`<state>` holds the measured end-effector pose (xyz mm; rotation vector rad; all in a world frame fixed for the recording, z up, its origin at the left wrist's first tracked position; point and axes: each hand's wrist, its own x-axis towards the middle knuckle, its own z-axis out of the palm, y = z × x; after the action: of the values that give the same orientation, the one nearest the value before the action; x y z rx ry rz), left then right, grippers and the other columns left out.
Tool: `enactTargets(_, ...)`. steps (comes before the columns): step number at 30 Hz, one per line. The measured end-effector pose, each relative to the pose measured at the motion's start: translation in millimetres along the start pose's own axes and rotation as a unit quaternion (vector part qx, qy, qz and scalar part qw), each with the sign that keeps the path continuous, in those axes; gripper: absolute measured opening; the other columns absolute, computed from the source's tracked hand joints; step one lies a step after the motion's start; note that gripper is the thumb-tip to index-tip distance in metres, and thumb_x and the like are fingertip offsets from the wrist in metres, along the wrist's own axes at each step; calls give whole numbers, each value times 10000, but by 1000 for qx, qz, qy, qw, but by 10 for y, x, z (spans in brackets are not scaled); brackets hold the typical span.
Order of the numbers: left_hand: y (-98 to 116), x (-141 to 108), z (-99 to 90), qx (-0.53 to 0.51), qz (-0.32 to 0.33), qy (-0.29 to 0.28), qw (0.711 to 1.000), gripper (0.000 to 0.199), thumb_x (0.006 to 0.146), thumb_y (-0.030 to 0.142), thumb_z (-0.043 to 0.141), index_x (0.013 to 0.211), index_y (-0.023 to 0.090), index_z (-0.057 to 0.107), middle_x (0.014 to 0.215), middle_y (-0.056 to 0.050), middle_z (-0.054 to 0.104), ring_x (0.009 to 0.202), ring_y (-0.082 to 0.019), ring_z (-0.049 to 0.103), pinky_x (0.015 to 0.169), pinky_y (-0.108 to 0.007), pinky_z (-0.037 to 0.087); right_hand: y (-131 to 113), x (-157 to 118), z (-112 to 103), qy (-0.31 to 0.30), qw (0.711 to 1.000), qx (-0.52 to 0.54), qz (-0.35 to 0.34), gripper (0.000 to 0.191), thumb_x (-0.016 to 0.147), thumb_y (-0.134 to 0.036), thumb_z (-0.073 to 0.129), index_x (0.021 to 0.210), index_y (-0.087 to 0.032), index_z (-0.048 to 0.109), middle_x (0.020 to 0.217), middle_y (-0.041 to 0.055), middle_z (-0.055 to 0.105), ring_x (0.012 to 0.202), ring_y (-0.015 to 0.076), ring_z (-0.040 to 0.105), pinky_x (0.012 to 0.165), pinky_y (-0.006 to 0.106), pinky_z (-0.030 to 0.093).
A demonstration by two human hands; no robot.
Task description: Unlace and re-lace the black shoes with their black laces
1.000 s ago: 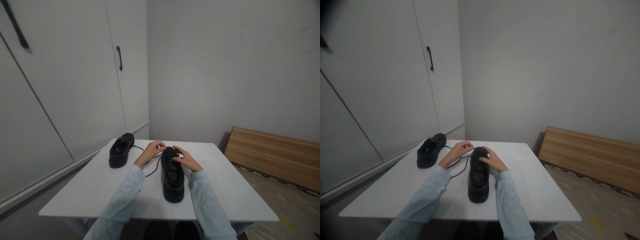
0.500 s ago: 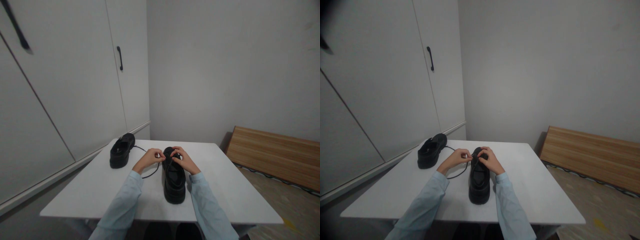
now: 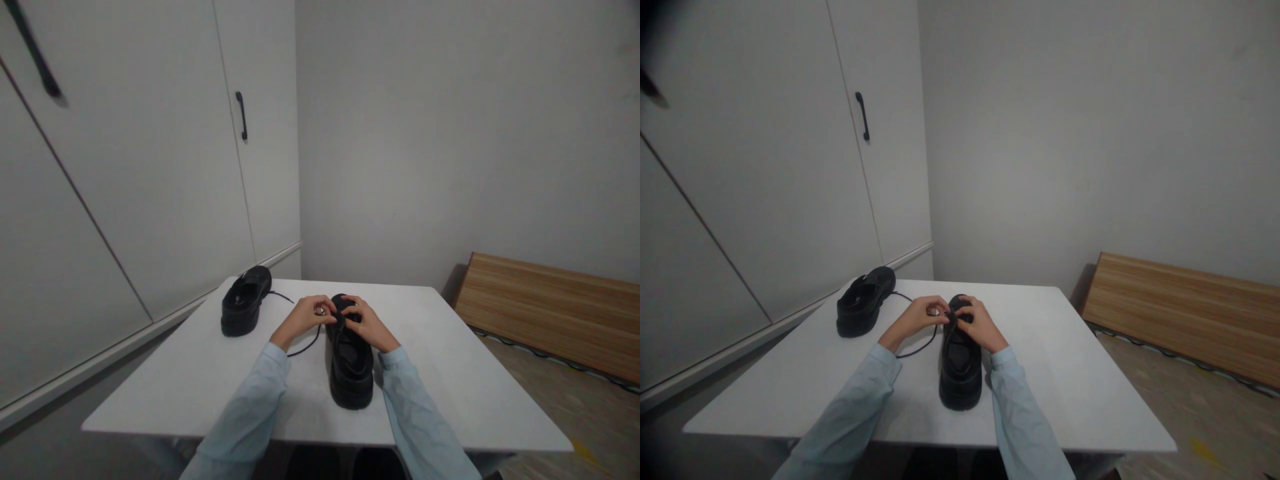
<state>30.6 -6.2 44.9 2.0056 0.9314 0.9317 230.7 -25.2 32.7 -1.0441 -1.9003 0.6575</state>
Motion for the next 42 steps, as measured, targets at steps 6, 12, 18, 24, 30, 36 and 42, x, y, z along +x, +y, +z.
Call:
enactTargets(6, -44, 19, 34, -40, -11, -10, 999, 248, 626, 245, 742, 840, 170, 641, 735, -25, 674, 703, -155, 608, 672, -255, 428, -47, 3, 2, -5, 1000, -1, 5, 35, 685, -177, 676, 686, -208, 659, 1182, 76, 576, 1163, 254, 496, 1031, 435, 320)
enactTargets(12, -64, -18, -112, 37, -24, 4, 999, 173, 651, 193, 691, 818, 167, 658, 764, -24, 653, 696, -147, 565, 654, -246, 421, -68, 0, -11, -17, 1000, -3, 13, 51, 701, -153, 628, 682, -200, 628, 1175, 83, 566, 1155, 246, 497, 1030, 427, 318)
enactTargets(18, -168, -50, -167, 171, -80, 181, 965, 81, 678, 117, 617, 725, 178, 642, 784, -48, 618, 804, -188, 572, 756, -282, 420, -53, -5, -29, -21, 1000, 1, 20, 67, 701, -150, 606, 657, -200, 613, 1172, 77, 567, 1153, 244, 499, 1032, 427, 313)
enactTargets(24, -214, -55, -150, -65, -248, 174, 951, 202, 759, 354, 622, 816, 165, 580, 665, -25, 598, 646, -156, 590, 622, -263, 452, -37, -17, -42, -23, 999, 12, 19, 77, 694, -137, 588, 652, -201, 597, 1164, 69, 569, 1156, 236, 499, 1029, 412, 315)
enactTargets(30, -44, -57, -165, -403, -163, 118, 893, 247, 652, 90, 642, 884, 164, 601, 985, -108, 664, 928, -198, 648, 810, -329, 519, -33, -15, -71, -16, 999, 24, 15, 86, 687, -123, 577, 667, -199, 610, 1137, 71, 572, 1167, 229, 490, 1033, 389, 303)
enactTargets(36, 38, -49, -223, -472, -116, 170, 857, 104, 740, 197, 554, 757, 139, 638, 934, -107, 672, 779, -158, 642, 794, -326, 544, -69, -7, -99, 11, 997, 57, 50, 75, 715, -229, 614, 650, -192, 606, 1164, 81, 551, 1167, 238, 485, 986, 397, 350)
enactTargets(42, 20, -72, -183, -312, -126, 119, 934, 419, 709, 371, 697, 1068, 162, 647, 701, 0, 580, 506, -52, 453, 483, -181, 423, -116, -28, -158, 70, 989, 114, 60, 154, 737, -334, 630, 666, -198, 613, 1173, 87, 573, 1114, 248, 522, 892, 392, 429)
